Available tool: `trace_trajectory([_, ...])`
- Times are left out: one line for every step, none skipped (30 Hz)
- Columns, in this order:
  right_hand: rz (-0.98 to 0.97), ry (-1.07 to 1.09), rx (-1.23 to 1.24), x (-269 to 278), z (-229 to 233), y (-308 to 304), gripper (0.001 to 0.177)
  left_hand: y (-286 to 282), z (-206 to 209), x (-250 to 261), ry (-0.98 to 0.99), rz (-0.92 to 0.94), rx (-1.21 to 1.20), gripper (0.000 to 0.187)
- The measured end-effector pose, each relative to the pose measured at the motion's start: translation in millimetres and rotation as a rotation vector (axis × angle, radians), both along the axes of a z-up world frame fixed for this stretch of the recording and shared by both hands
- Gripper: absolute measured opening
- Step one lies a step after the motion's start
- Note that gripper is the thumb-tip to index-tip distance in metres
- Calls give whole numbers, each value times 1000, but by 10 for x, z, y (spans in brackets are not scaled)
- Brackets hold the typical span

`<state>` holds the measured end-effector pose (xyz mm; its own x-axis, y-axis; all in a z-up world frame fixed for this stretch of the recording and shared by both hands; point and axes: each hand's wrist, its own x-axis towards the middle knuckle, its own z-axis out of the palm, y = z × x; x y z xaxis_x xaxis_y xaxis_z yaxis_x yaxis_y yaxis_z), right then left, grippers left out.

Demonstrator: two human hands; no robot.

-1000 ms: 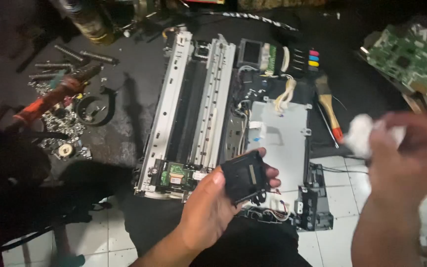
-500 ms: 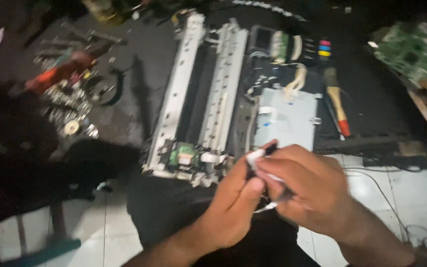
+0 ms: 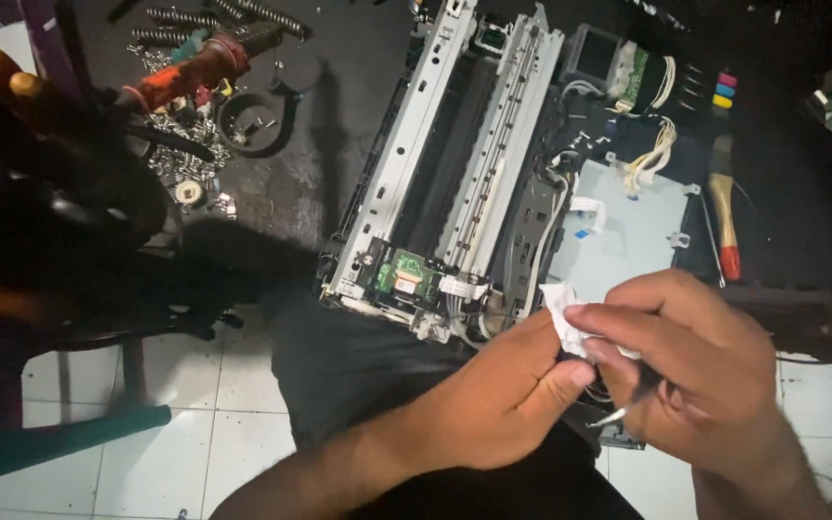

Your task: The person cleans a small black electronic component with a white cloth, then places it on the workbench. They proceed to disconnect a white ribbon cable from a green circuit board inside a disassembled electronic device and remove the board from the chassis.

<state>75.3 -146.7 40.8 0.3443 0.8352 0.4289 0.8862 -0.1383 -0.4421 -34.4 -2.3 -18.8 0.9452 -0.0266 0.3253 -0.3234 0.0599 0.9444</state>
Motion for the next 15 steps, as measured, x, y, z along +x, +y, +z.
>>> trace_trajectory([4,-2,2,38,2,-22,21,11,0,-9,-2,4,2,39])
trace_trajectory([8,-23,-34,72,2,-37,19,30,-3,-22,7,-3,23,49])
trace_trajectory([13,-39,-76,98,-2,-53,17,42,-10,-50,23,-9,39,58])
trace_trajectory([19,-36,-77,113,-8,-52,17,68,6,-55,26,-3,36,58])
trace_trajectory([-38,9,-80,123,-16,-58,20,84,18,-66,10,-9,18,62])
trace_trajectory([-95,53,-83,134,-21,-65,25,100,33,-77,-7,-15,-1,65])
trace_trajectory([-91,50,-81,147,-27,-68,25,127,21,-80,-10,-11,2,65])
trace_trajectory([-174,79,-28,163,-30,-74,21,151,11,-80,19,-28,0,68])
trace_trajectory([-263,113,20,164,-34,-104,17,154,-3,-89,51,-50,-7,72])
trace_trajectory([-264,113,17,235,-143,-178,17,182,13,-105,52,-51,-10,72])
trace_trajectory([-321,242,89,310,-242,-250,14,219,37,-106,91,-90,-102,66])
trace_trajectory([-375,371,160,392,-338,-331,12,250,63,-100,130,-128,-194,60])
trace_trajectory([-391,360,161,395,-315,-282,12,239,-5,-101,122,-146,-196,60])
trace_trajectory([-456,461,130,415,-295,-243,20,219,-77,-86,152,-182,-365,63])
trace_trajectory([-534,562,102,431,-271,-234,29,186,-151,-52,189,-231,-535,66])
